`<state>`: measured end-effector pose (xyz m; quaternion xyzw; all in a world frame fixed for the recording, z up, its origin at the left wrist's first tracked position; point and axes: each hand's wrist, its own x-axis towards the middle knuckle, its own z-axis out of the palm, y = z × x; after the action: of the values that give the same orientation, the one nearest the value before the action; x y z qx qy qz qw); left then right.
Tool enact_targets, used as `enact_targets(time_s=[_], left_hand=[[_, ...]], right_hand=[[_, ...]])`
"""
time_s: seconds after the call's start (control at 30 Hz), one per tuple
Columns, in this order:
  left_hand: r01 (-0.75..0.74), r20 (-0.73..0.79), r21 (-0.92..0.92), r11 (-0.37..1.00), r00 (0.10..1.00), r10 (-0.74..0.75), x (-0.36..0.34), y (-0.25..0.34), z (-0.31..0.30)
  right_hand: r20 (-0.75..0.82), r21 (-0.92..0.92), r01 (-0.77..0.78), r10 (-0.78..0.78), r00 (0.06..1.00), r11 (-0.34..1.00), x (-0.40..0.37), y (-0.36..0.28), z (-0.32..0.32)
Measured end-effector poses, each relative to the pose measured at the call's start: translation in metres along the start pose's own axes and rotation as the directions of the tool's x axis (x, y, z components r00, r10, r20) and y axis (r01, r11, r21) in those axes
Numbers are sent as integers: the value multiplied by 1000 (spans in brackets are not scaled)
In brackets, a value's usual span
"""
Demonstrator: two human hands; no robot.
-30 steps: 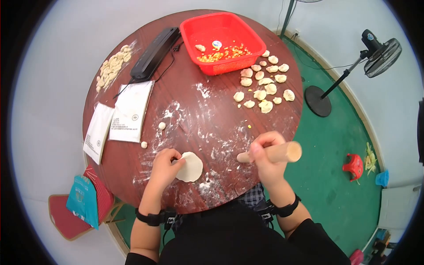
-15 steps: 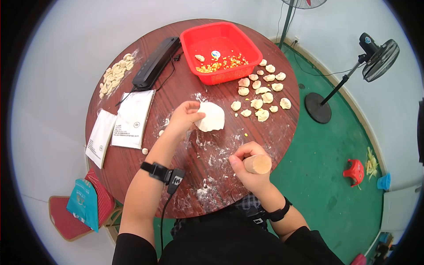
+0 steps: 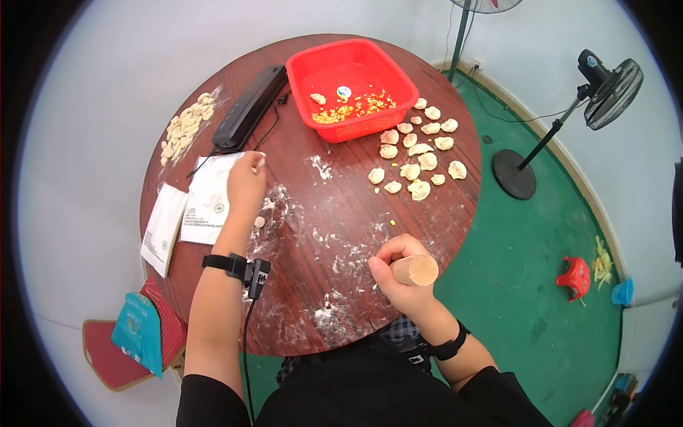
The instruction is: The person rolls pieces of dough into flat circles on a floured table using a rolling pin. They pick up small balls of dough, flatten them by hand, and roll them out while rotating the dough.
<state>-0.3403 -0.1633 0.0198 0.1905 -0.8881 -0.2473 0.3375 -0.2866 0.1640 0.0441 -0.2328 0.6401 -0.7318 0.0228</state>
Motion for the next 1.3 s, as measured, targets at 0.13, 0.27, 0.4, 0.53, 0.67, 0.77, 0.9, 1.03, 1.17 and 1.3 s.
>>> enact_targets(time_s=[0.13, 0.27, 0.4, 0.53, 0.67, 0.77, 0.9, 1.03, 1.17, 1.3], left_hand=[[-78, 314, 69, 995, 948, 52, -35, 5, 35], [-223, 397, 57, 973, 899, 183, -78, 44, 54], [-300, 495, -50, 952, 821, 285, -115, 84, 37], [-419, 603, -4, 908, 723, 336, -140, 92, 16], [-412, 608, 131, 901, 752, 255, -145, 70, 14], [-466, 658, 176, 867, 711, 249, -140, 66, 4], [-408, 567, 243, 880, 796, 212, -138, 68, 11], [-453, 537, 101, 886, 774, 335, -146, 69, 34], [-507, 634, 89, 857, 693, 344, -151, 79, 11], [-223, 690, -123, 967, 681, 245, -138, 75, -29]], right_hand=[[-6, 18, -8, 9, 1000, 1000, -1, -2, -1], [-25, 31, -36, 36, 999, 999, -3, -1, -5], [-23, 76, -27, 29, 999, 997, -5, 3, -7], [-25, 143, -36, 40, 999, 989, -4, 5, -7], [-19, 148, -48, 51, 999, 988, -2, 7, -8], [-16, 126, -51, 53, 998, 991, -1, 8, -7], [-14, 122, -53, 55, 998, 991, 0, 7, -4], [0, 96, -41, 41, 999, 995, 2, 6, 1], [12, 17, -32, 32, 999, 999, -3, 6, 2], [6, 8, -16, 16, 1000, 1000, -5, 13, 0]])
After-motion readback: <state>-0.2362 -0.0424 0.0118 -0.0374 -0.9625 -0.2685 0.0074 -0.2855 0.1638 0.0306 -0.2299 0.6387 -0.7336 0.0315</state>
